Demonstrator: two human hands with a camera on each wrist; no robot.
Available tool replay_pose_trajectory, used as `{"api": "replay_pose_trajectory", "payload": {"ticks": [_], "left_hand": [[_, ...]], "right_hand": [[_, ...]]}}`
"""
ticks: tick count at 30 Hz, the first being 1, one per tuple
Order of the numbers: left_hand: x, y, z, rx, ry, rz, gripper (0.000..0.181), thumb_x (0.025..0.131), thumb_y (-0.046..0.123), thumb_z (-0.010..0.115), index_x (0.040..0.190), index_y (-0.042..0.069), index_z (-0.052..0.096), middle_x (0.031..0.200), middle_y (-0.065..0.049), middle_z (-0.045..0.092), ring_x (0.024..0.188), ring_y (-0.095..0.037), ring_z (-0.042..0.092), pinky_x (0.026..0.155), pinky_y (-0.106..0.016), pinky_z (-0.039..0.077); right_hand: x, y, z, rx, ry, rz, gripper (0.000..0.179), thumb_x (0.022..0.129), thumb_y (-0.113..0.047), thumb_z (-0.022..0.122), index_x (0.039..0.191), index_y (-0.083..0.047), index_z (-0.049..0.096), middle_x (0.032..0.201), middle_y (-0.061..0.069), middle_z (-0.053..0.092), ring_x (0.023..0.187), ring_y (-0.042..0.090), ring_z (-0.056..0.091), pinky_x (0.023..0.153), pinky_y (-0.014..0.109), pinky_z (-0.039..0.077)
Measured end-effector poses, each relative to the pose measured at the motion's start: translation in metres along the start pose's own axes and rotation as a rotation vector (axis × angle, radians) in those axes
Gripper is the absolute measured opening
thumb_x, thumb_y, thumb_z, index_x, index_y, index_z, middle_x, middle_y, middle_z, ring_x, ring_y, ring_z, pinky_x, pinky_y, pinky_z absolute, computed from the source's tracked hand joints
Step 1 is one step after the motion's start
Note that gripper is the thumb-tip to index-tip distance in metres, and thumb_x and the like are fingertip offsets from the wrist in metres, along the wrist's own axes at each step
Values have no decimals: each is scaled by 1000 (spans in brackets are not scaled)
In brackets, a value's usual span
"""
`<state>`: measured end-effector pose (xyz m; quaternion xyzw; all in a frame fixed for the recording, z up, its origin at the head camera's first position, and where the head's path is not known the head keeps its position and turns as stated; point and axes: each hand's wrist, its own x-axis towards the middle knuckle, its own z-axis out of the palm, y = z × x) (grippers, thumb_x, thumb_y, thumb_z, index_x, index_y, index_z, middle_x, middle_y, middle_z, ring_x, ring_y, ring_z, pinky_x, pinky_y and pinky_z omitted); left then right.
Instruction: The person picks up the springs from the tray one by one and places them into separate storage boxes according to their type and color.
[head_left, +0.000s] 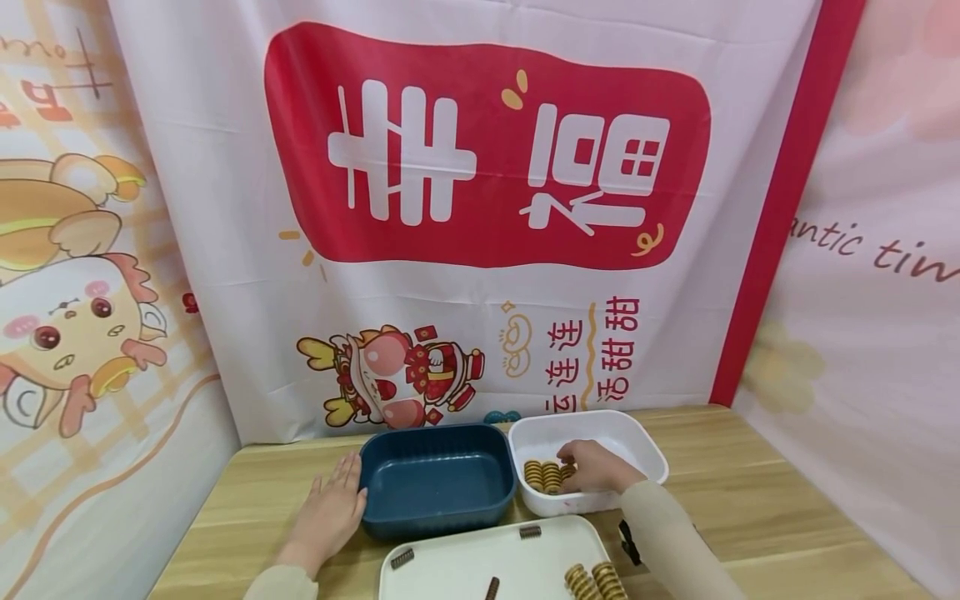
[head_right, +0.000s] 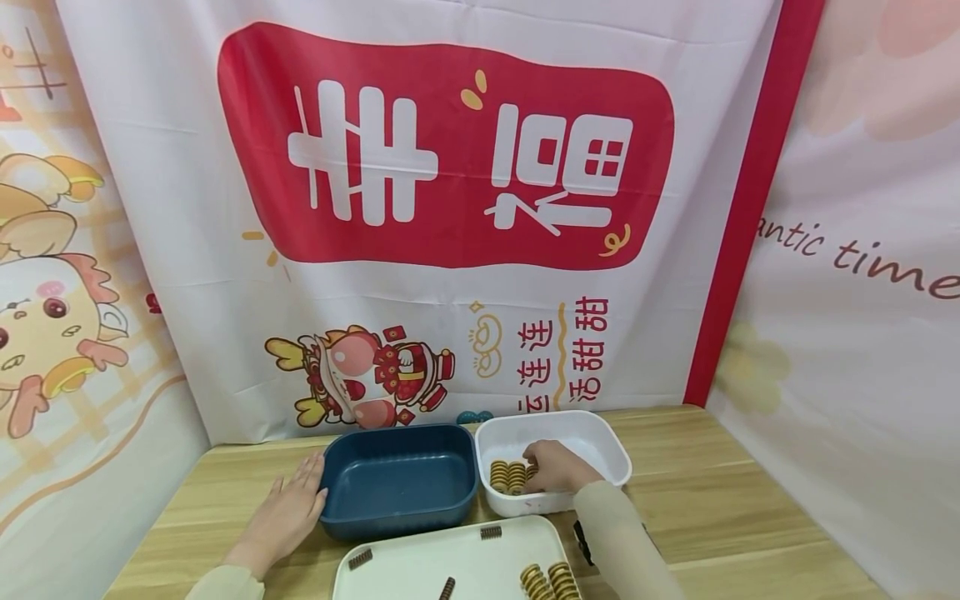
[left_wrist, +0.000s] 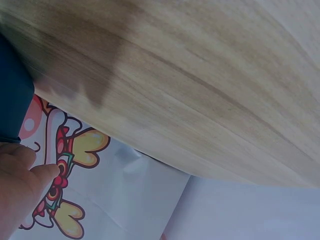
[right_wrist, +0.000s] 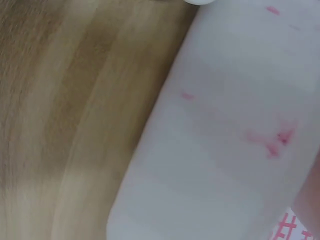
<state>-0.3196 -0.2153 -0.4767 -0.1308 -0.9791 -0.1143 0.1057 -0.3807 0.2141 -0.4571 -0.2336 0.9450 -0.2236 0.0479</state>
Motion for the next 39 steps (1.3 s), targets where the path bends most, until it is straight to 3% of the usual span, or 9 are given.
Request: {"api": "replay_pose_trajectory", "payload": {"ticks": [5, 13, 18, 26, 35, 39], "left_hand": [[0, 0, 0, -3, 1, -1, 56, 100, 22, 43, 141, -14, 32, 148, -28, 29, 137, -43, 26, 105, -65, 20], [0, 0, -1, 3, -7, -1, 56, 100, 22, 43, 141, -13, 32, 148, -28, 29, 137, -43, 26, 106, -65, 20], [0, -1, -2, 6, 4, 0, 55, 100, 22, 43, 141, -14, 32, 148, -28, 29, 137, -43, 26, 106, -65, 20], [-1, 1, -2, 12, -6, 7, 56, 100, 22, 43, 141, -14, 32, 148, -29, 29, 137, -43, 26, 105, -65, 20], [-1, 0, -2, 11, 2, 2, 56, 100, 22, 43, 141, -14, 32, 148, -28, 29, 137, -43, 26, 106, -64, 20], [-1, -1, 0, 9, 5, 6, 56, 99, 22, 43, 141, -13, 32, 148, -28, 29, 137, -42, 26, 106, -64, 20]], "right_hand": [[-7, -3, -8, -3, 22, -91, 53, 68, -19, 83, 108, 10, 64, 101, 18, 66, 94, 33, 62, 86, 48, 49], [-20, -4, -19, 6, 55, -194, 49, 72, -20, 82, 108, 7, 65, 102, 15, 67, 94, 29, 63, 84, 44, 50], [-26, -17, -24, 27, 66, -235, 43, 74, -18, 82, 109, 3, 66, 105, 13, 67, 96, 26, 63, 85, 41, 51], [-48, -46, -34, 55, 18, -319, 40, 75, -23, 82, 109, -7, 68, 105, 3, 69, 99, 19, 63, 89, 38, 50], [-75, -61, -25, 54, -87, -513, 42, 75, -31, 80, 108, -7, 68, 104, -1, 68, 96, 7, 61, 84, 26, 51], [-83, -65, -19, 23, -107, -546, 40, 74, -28, 81, 108, -10, 69, 105, -4, 67, 97, 6, 60, 83, 25, 51]]}}
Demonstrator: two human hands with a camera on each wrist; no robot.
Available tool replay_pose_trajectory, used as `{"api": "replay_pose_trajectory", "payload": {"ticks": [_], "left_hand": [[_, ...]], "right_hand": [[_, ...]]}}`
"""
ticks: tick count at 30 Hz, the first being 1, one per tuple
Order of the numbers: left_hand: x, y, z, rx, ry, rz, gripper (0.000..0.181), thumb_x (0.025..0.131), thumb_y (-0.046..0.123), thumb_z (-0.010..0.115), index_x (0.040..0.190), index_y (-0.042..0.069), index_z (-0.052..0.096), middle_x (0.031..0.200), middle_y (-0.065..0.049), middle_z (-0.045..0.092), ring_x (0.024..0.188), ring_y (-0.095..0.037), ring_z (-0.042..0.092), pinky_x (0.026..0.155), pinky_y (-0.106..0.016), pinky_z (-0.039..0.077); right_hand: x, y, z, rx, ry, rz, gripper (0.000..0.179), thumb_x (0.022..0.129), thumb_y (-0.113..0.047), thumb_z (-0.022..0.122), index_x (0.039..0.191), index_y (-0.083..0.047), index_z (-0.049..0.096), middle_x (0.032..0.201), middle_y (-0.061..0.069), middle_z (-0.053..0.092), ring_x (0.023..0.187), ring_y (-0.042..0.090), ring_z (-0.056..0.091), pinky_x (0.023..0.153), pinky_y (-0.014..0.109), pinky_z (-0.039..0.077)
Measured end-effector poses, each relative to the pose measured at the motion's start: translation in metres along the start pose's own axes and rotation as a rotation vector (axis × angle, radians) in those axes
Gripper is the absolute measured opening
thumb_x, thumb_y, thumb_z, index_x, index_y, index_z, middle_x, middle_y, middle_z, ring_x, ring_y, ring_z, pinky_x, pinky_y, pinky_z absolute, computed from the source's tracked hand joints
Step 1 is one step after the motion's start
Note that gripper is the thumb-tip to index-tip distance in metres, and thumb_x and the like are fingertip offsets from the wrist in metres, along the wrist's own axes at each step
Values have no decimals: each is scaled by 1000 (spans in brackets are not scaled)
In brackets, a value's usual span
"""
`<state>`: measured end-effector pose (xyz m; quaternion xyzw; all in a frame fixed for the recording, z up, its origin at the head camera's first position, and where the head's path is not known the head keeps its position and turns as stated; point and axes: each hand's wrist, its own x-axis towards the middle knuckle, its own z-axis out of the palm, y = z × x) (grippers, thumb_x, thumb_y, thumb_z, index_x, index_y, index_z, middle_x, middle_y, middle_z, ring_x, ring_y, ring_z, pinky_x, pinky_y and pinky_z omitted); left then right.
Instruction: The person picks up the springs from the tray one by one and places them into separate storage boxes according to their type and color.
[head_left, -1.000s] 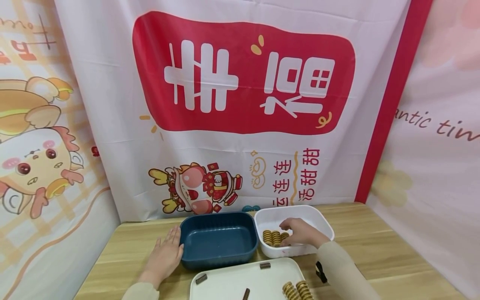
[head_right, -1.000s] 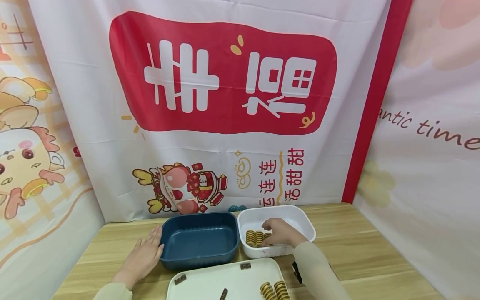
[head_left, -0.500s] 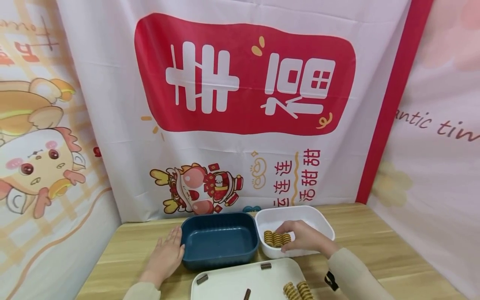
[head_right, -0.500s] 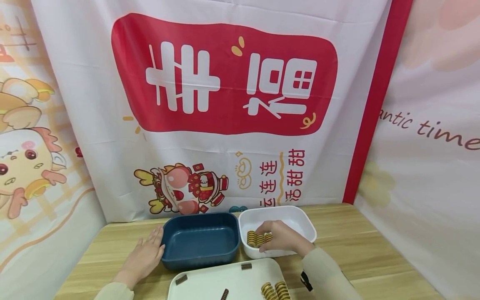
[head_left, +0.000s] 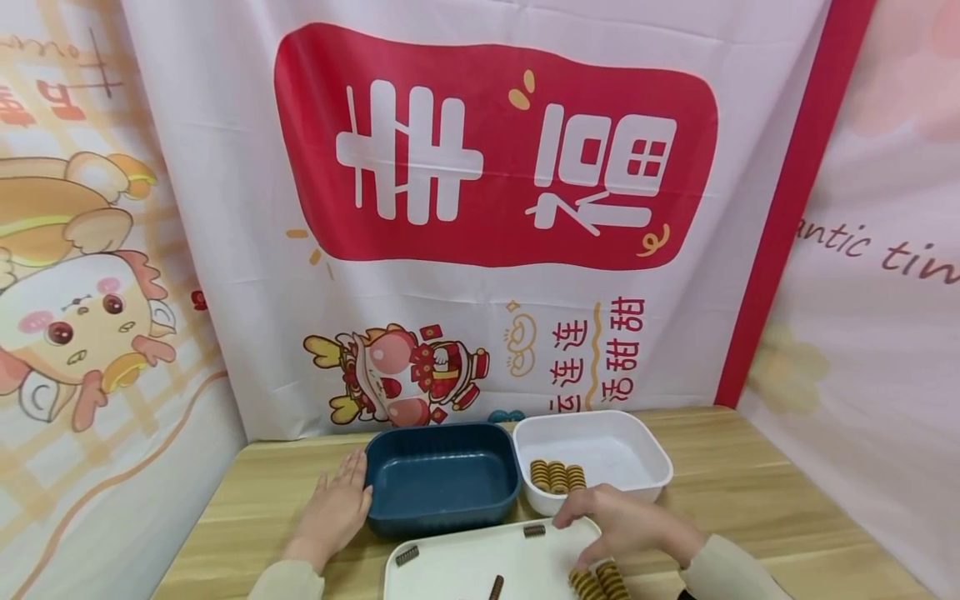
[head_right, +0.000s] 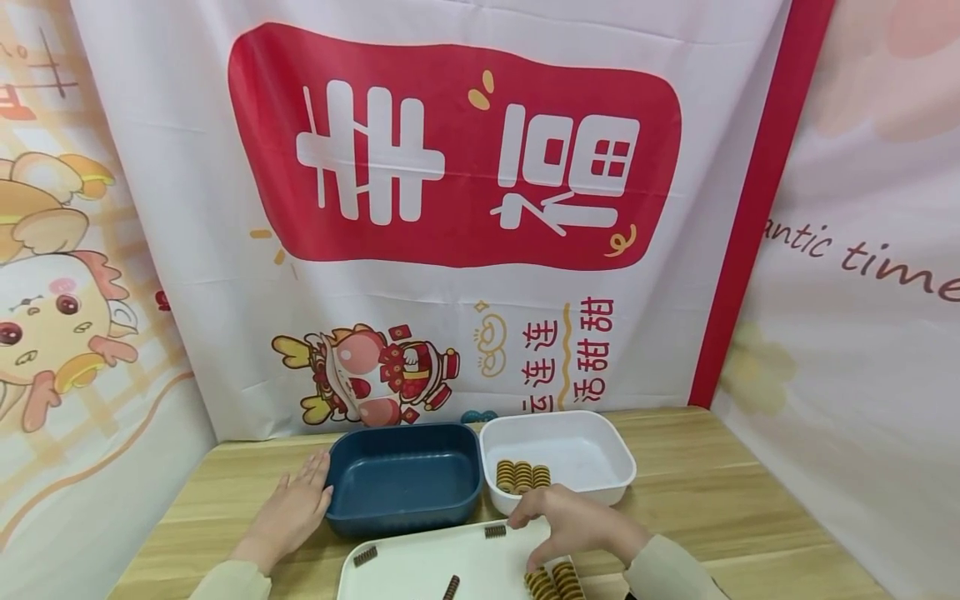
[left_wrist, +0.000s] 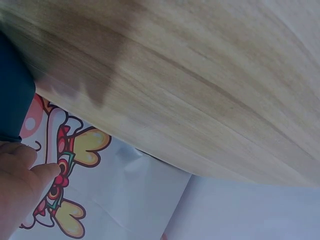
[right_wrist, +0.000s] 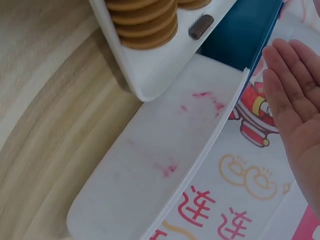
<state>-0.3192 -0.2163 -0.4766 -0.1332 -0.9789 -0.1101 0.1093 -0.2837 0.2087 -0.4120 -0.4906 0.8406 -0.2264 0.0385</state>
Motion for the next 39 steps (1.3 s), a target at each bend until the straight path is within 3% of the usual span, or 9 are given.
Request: {"api": "replay_pose_trajectory", "payload": {"ticks": [10, 14, 20, 31, 39], "left_hand": [[-1, 3, -3, -10, 0, -1, 55, 99, 20, 44, 141, -14, 33, 148, -28, 29, 137, -43, 26, 106, -64, 20], [-1, 5, -5, -14, 2, -4, 55, 99, 20, 44, 141, -13, 34, 148, -28, 30, 137, -43, 26, 106, -64, 20], [-1, 3, -4, -12, -6, -8, 55, 99, 20, 44, 141, -13, 32, 148, -28, 29, 137, -42, 26, 106, -64, 19], [-2, 3, -4, -5, -17, -6, 55, 99, 20, 43, 141, -13, 32, 148, -28, 28, 137, -42, 26, 106, -64, 19], [-2, 4, -4, -6, -6, -10, 55, 99, 21, 44, 141, -13, 33, 148, -28, 29, 137, -42, 26, 106, -64, 20]], "right_hand": [[-10, -4, 14, 75, -57, 66, 43, 74, -30, 82, 109, -9, 68, 104, -11, 65, 95, 3, 59, 78, 25, 52], [-17, 0, 24, 9, -65, 41, 42, 73, -27, 83, 107, -6, 68, 102, -7, 66, 93, 3, 59, 78, 22, 50], [-22, 3, 36, -81, -111, 70, 37, 75, -25, 80, 105, -6, 69, 98, -9, 65, 87, -1, 57, 73, 18, 49], [-24, 5, 48, -130, -126, 82, 42, 82, -44, 72, 106, -10, 68, 96, -15, 60, 83, -6, 52, 70, 14, 47], [-22, -3, 50, -112, -192, 269, 40, 78, -48, 74, 106, -20, 67, 93, -21, 57, 79, -4, 49, 72, 21, 51]]}}
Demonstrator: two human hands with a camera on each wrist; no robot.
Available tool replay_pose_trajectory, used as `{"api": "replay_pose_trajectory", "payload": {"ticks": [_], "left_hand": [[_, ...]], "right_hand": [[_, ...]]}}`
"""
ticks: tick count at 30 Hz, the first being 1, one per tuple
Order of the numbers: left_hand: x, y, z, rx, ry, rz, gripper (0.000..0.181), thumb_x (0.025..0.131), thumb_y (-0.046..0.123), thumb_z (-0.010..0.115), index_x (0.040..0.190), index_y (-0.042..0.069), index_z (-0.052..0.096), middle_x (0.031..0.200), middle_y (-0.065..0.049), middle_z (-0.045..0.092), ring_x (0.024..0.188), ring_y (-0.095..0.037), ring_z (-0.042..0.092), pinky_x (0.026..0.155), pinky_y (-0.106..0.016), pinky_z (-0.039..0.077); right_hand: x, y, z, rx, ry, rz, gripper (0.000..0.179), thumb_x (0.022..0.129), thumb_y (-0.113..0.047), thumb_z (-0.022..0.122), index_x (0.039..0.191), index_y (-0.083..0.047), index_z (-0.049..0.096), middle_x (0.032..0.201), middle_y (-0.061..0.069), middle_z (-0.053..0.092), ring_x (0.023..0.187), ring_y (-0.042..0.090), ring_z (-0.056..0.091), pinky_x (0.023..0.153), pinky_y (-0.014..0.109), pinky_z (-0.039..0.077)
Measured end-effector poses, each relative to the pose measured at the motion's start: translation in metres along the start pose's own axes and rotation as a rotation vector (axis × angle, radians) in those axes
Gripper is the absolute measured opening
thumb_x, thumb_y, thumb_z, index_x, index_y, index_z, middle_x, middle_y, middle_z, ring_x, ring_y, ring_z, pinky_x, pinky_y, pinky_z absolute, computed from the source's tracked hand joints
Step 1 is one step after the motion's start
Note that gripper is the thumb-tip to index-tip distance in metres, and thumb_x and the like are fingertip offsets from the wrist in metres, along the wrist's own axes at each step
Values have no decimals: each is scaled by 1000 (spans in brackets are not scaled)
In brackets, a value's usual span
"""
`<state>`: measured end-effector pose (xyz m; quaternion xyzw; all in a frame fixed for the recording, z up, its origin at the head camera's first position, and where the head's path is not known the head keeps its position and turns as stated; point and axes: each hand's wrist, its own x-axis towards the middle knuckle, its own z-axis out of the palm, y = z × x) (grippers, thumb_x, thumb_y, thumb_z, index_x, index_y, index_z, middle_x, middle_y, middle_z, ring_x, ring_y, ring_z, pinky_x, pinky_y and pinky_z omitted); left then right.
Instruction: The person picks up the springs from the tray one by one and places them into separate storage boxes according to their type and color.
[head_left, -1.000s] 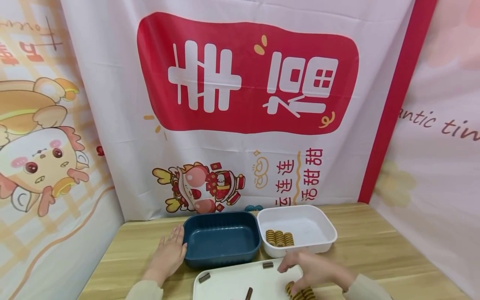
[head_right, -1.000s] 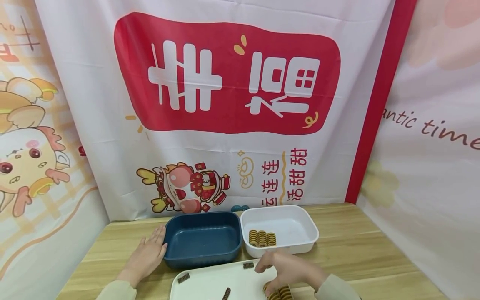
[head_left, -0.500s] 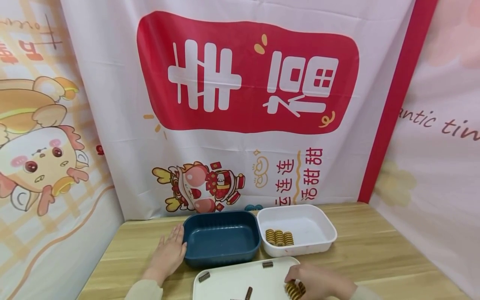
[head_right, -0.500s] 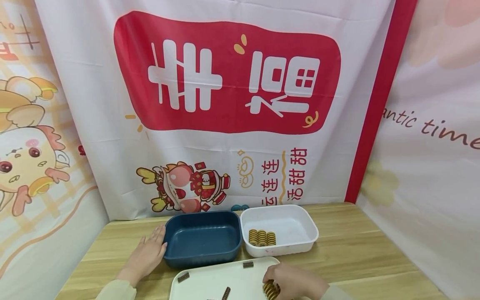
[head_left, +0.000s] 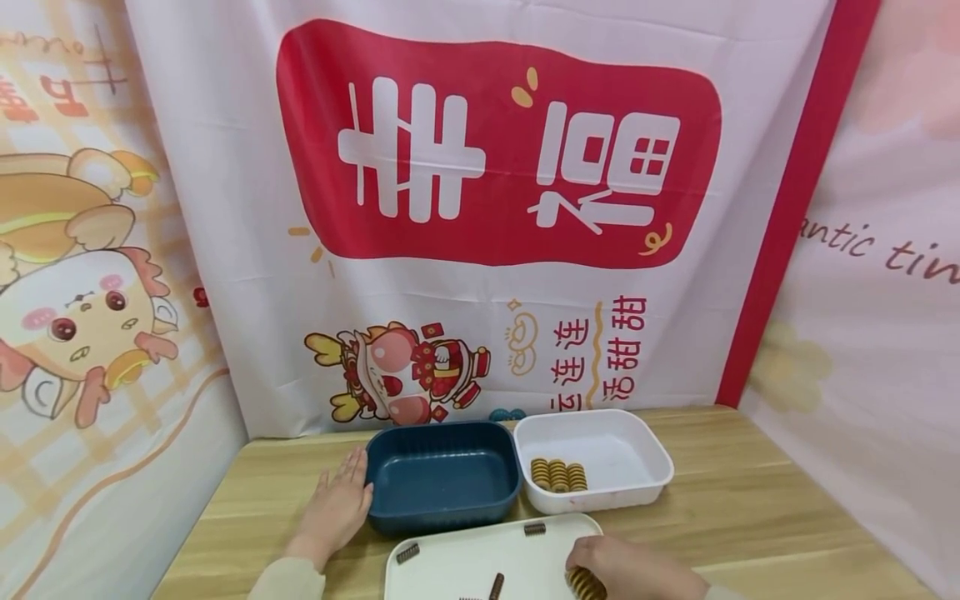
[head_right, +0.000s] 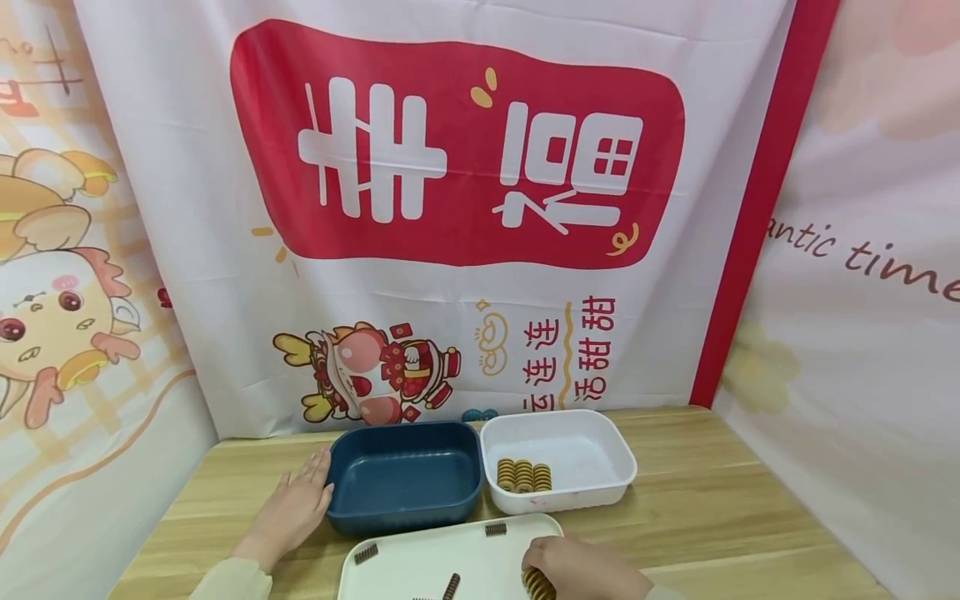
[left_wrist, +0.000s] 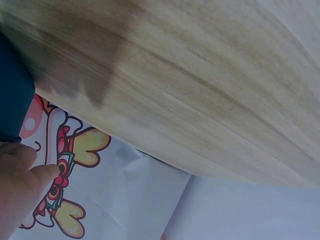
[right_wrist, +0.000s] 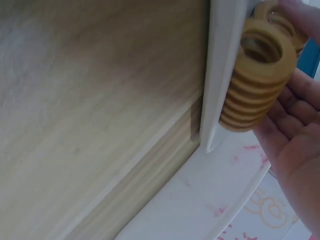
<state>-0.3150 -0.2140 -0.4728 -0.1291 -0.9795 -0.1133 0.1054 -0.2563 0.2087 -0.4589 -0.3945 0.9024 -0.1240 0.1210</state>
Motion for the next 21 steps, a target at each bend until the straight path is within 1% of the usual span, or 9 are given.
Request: {"api": "replay_pose_trajectory", "payload": {"ticks": [4, 12, 16, 21], "left_hand": [[0, 0, -1, -4, 1, 0, 55, 99, 21, 44, 141, -13, 33, 148, -28, 29, 137, -42, 26, 106, -63, 20], [1, 0, 1, -8, 11, 8, 56, 99, 22, 44, 141, -13, 33, 148, -27, 29, 137, -42, 26, 107, -63, 19], [1, 0, 1, -12, 9, 4, 56, 99, 22, 43, 141, -13, 33, 149, -27, 28, 137, -42, 25, 107, -63, 18], [2, -2, 2, -14, 0, 1, 56, 100, 23, 42, 142, -13, 31, 150, -27, 26, 138, -42, 24, 107, -64, 17]], "right_hand": [[0, -5, 0, 33, -16, 71, 39, 77, -48, 75, 106, -23, 66, 92, -21, 57, 77, -2, 49, 73, 24, 52], [0, -5, 4, 37, -29, 84, 39, 79, -53, 70, 106, -26, 65, 91, -19, 56, 75, -1, 49, 71, 23, 53], [0, -5, 5, 13, -15, 68, 37, 80, -52, 71, 105, -26, 65, 92, -18, 56, 75, -1, 49, 71, 24, 53], [-2, -5, 6, 34, -3, 79, 36, 80, -50, 71, 106, -25, 65, 94, -17, 56, 76, -1, 49, 72, 24, 53]]}}
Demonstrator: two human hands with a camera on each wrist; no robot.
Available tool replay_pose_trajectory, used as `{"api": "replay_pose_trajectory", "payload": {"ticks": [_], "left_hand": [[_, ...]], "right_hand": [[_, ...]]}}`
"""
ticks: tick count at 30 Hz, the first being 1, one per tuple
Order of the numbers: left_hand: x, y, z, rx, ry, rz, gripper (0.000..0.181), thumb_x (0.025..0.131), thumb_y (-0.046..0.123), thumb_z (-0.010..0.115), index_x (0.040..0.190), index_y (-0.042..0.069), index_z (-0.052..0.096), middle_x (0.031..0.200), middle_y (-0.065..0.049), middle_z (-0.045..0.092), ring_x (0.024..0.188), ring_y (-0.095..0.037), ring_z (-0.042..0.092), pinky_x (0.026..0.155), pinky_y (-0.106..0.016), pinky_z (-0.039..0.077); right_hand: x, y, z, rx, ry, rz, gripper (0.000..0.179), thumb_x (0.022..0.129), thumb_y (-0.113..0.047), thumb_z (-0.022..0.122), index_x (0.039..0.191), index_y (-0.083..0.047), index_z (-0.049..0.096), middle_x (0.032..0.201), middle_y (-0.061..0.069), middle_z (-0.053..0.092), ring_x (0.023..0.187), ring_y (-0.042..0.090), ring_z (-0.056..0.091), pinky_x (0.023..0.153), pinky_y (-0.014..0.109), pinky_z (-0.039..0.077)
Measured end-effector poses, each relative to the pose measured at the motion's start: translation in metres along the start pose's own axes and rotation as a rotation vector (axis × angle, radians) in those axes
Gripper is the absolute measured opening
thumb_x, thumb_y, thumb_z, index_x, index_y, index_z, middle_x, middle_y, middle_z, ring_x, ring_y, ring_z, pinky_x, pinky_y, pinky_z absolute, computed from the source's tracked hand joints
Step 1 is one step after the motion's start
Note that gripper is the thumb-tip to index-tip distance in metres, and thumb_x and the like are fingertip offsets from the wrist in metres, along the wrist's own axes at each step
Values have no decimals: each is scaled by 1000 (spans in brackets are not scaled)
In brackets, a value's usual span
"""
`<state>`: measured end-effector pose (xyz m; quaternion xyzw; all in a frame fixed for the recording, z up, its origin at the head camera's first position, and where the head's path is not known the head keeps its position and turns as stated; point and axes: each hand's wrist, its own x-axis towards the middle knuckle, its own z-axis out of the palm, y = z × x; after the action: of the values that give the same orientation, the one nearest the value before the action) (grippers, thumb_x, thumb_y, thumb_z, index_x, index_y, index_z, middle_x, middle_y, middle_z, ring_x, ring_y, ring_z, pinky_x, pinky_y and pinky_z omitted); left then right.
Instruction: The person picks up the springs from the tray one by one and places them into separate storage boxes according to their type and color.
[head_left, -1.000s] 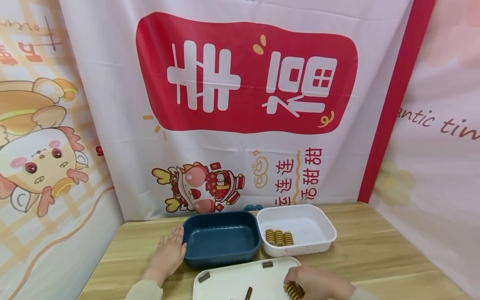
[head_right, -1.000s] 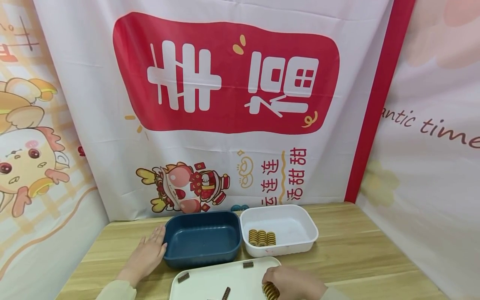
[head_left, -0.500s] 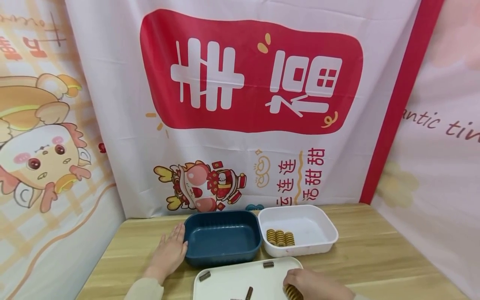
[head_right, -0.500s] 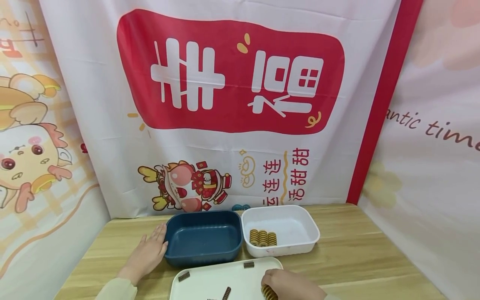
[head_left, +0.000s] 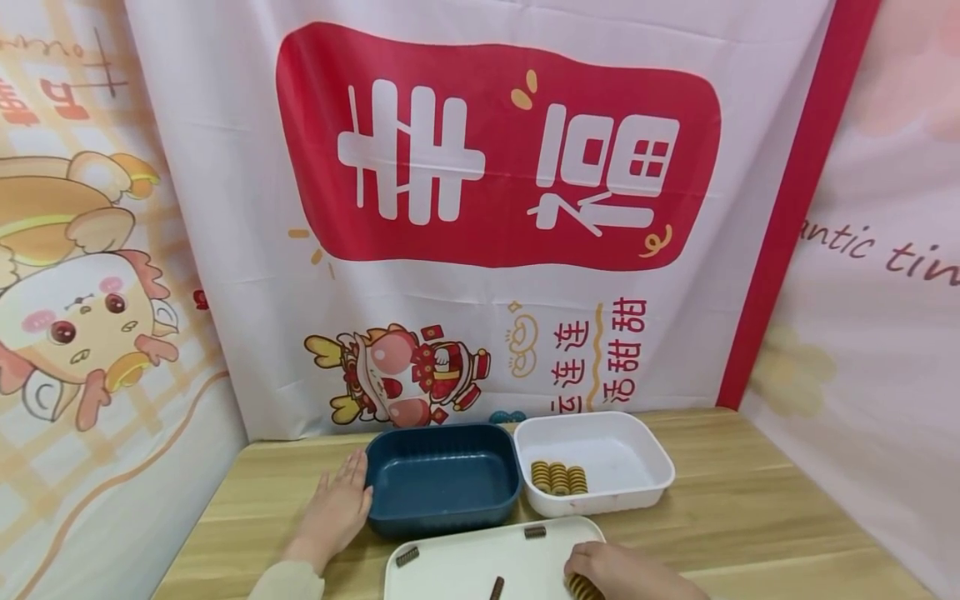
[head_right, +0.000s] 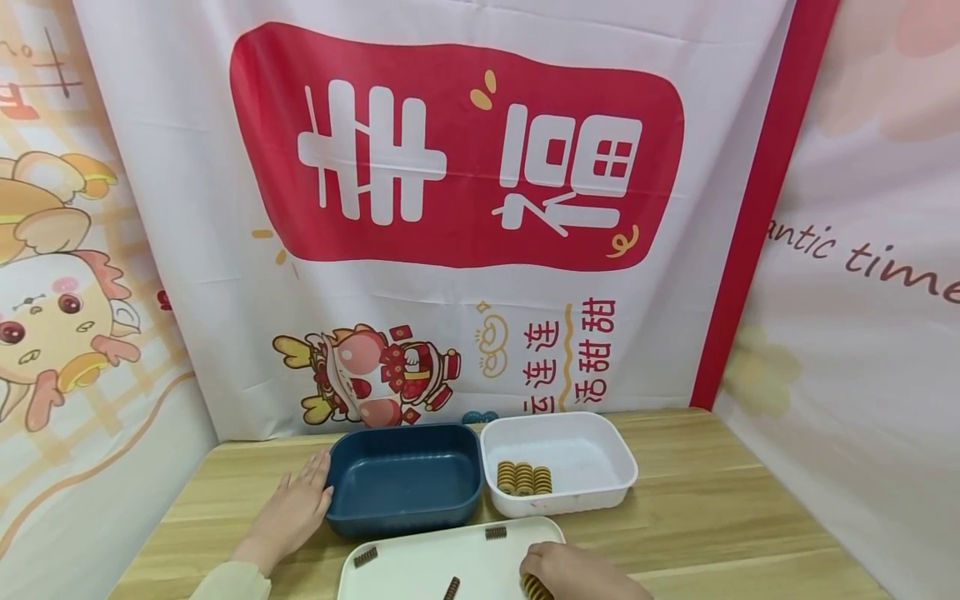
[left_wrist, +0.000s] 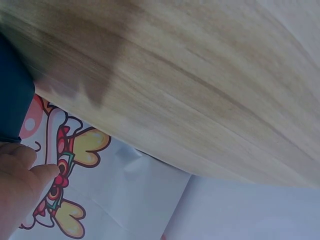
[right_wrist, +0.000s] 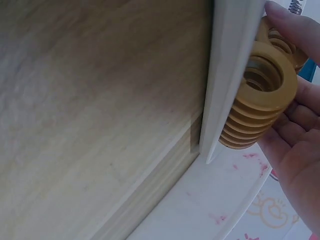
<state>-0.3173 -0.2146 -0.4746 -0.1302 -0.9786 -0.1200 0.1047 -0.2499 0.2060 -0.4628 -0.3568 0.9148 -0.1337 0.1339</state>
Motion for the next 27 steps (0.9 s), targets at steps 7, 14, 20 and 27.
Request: {"api": "replay_pose_trajectory", "payload": {"ticks": [7, 14, 20, 27], "left_hand": [[1, -2, 1, 3, 5, -2, 56, 100, 23, 41, 142, -12, 30, 150, -27, 26, 138, -42, 24, 106, -64, 18], [1, -3, 0, 8, 9, 1, 56, 100, 23, 42, 142, -13, 31, 149, -27, 27, 137, -42, 25, 106, -64, 18], [0, -1, 1, -7, 0, -2, 56, 100, 23, 42, 142, -13, 31, 149, -27, 27, 138, -42, 25, 107, -64, 17], [1, -1, 3, -2, 2, -4, 56, 100, 22, 42, 142, -12, 31, 150, -27, 27, 138, -42, 25, 106, -64, 18]], "right_hand": [[2, 1, 1, -47, 34, -69, 34, 80, -48, 72, 103, -23, 66, 93, -17, 58, 77, -2, 49, 72, 23, 52], [3, 0, -1, -2, 6, -25, 34, 80, -48, 71, 105, -24, 66, 93, -18, 57, 76, -2, 49, 73, 24, 53], [3, -1, -2, 70, -36, 56, 34, 80, -48, 71, 106, -26, 67, 92, -19, 57, 75, 0, 50, 73, 24, 54], [4, 1, 1, 63, -21, 37, 33, 81, -47, 71, 105, -25, 67, 92, -18, 57, 74, -1, 50, 72, 23, 53]]}}
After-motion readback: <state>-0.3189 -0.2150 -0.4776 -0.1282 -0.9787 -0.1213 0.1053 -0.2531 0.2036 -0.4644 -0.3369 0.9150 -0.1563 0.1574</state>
